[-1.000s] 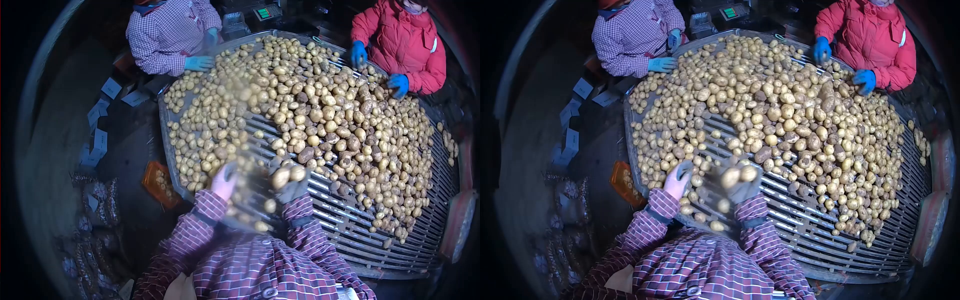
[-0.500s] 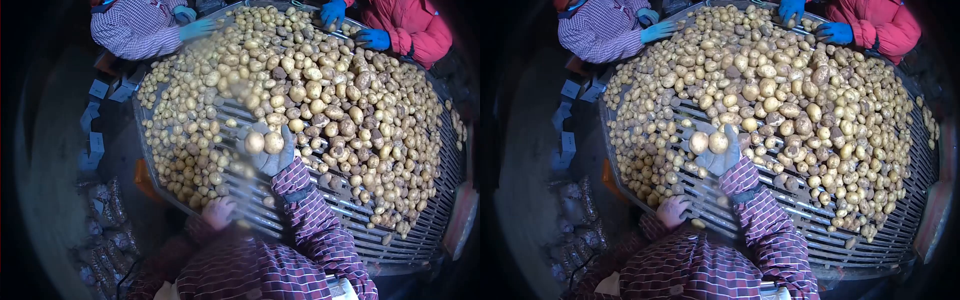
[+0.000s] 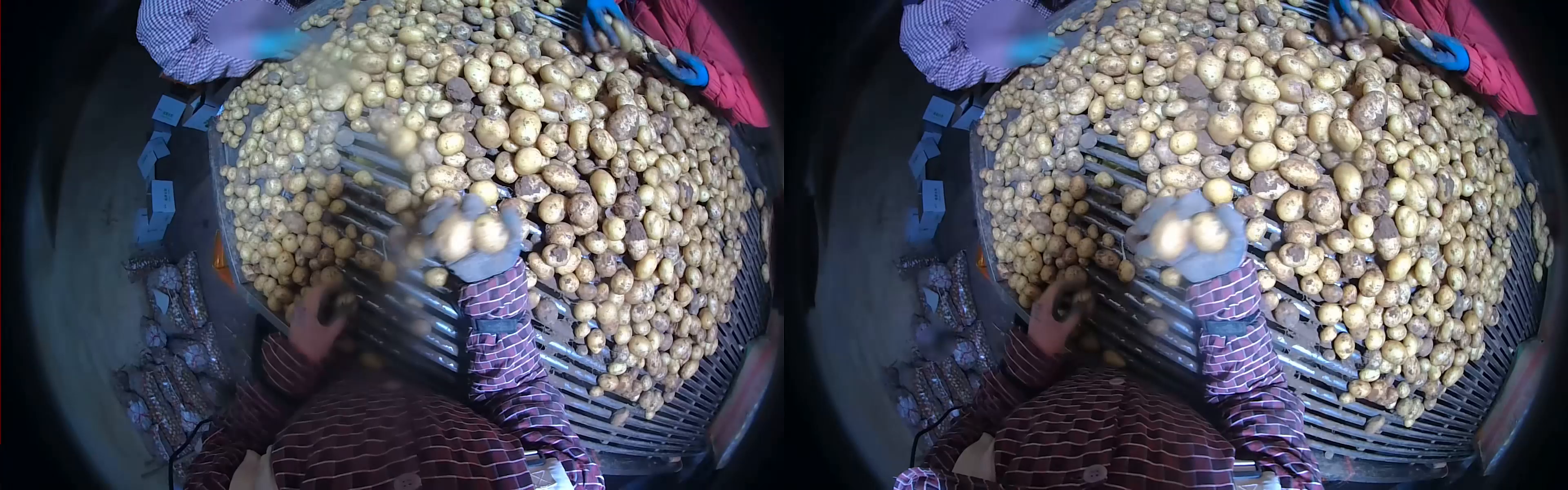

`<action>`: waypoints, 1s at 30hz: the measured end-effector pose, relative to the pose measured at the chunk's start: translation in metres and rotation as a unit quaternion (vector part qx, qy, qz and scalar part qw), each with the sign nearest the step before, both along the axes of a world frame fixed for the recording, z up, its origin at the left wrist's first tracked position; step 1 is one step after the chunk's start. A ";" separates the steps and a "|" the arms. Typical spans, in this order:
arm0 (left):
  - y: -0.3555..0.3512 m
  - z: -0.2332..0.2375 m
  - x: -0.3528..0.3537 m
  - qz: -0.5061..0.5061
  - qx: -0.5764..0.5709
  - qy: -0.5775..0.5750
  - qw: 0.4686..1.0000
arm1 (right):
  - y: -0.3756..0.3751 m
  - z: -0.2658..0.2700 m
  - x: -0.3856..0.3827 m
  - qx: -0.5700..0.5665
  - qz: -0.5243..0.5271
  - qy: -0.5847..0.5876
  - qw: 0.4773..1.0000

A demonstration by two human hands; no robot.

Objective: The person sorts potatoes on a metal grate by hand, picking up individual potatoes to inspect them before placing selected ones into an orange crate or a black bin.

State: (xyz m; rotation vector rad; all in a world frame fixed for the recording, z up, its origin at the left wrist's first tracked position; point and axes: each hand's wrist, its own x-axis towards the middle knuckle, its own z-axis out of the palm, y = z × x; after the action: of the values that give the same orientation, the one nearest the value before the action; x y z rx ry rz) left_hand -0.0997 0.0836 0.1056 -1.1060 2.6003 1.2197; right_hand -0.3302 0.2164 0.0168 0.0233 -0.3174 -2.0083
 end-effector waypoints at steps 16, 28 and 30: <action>-0.012 0.027 -0.055 -0.028 0.002 0.311 0.950 | -0.005 0.062 0.037 0.217 0.038 0.302 0.928; 0.025 0.008 -0.021 -0.238 0.311 -0.065 0.918 | -0.045 0.124 0.084 0.172 0.001 0.158 0.972; 0.027 0.041 -0.029 -0.264 0.233 -0.143 0.925 | -0.052 0.110 0.086 0.301 -0.087 0.390 0.866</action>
State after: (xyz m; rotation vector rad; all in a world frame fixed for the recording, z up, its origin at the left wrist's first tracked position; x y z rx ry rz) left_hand -0.1285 0.1109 0.1468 -0.4131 2.0305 1.3111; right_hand -0.2441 0.1639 0.1269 -0.4282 0.8538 -2.0377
